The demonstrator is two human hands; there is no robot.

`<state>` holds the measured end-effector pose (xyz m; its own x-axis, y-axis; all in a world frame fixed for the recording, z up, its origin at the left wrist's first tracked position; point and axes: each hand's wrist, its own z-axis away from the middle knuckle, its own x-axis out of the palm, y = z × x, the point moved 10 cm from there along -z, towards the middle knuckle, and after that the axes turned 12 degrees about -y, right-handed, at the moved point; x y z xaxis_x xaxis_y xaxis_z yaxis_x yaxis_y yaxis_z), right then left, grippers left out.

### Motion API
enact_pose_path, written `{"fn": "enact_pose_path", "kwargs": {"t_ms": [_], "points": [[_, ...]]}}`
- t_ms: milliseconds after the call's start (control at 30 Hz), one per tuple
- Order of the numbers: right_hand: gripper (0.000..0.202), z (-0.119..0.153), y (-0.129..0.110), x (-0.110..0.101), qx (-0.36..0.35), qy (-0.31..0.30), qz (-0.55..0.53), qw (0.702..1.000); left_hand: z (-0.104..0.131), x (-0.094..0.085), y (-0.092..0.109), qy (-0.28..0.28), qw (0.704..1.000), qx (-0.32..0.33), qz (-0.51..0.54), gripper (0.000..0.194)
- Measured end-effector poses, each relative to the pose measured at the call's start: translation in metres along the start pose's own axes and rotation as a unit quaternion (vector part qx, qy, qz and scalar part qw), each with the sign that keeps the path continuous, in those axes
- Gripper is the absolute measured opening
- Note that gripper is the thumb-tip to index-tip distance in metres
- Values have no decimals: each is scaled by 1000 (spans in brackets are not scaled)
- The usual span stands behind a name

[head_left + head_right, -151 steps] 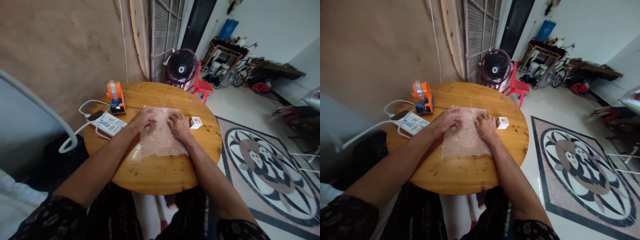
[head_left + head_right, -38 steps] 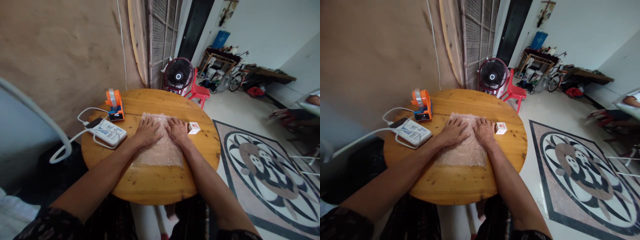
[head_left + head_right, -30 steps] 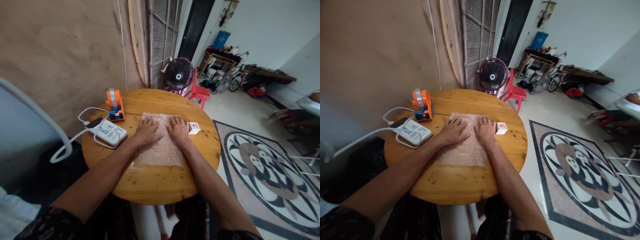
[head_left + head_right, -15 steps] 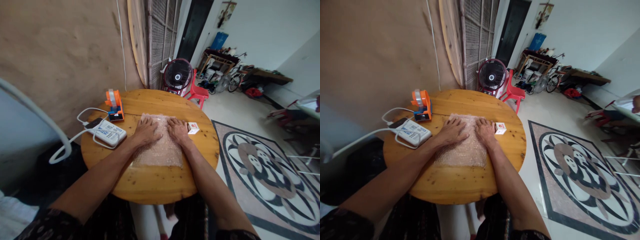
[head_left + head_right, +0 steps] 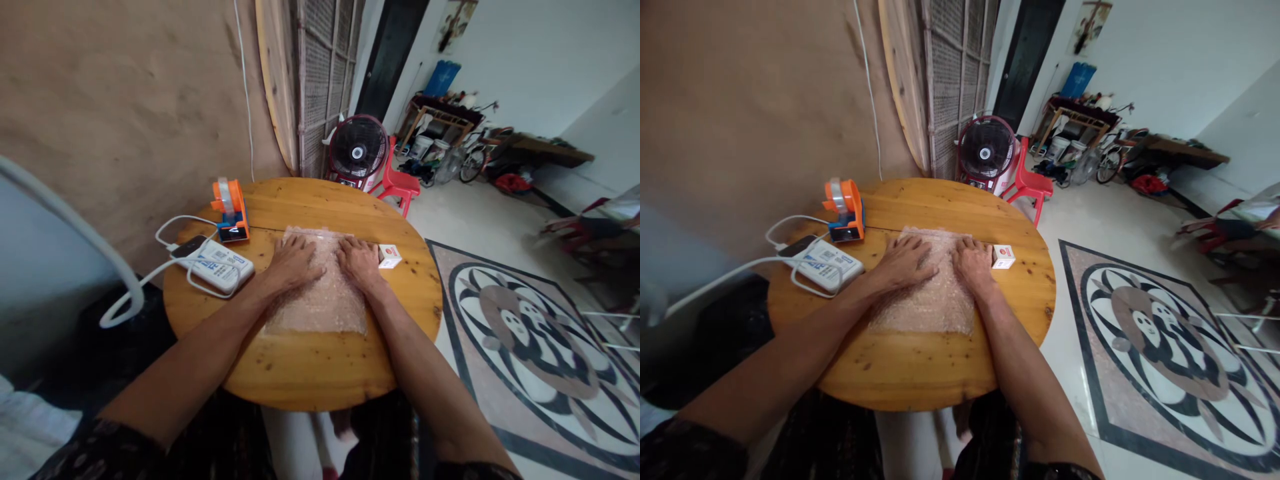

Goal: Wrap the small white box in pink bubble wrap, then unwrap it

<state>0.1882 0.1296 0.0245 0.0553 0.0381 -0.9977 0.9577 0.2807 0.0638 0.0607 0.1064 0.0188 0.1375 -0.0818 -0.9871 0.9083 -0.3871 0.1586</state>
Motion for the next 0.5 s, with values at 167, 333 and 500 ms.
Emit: {"fn": "enact_pose_path", "kwargs": {"t_ms": [167, 333, 500], "points": [[37, 1, 1, -1, -3, 6, 0, 1000, 6, -7, 30, 29, 991, 131, -3, 38], [39, 1, 1, 0, -8, 11, -7, 1000, 7, 6, 34, -19, 989, 147, -1, 43], [39, 4, 0, -4, -8, 14, -12, 1000, 4, 9, 27, -21, 990, 136, 1, 48]]}}
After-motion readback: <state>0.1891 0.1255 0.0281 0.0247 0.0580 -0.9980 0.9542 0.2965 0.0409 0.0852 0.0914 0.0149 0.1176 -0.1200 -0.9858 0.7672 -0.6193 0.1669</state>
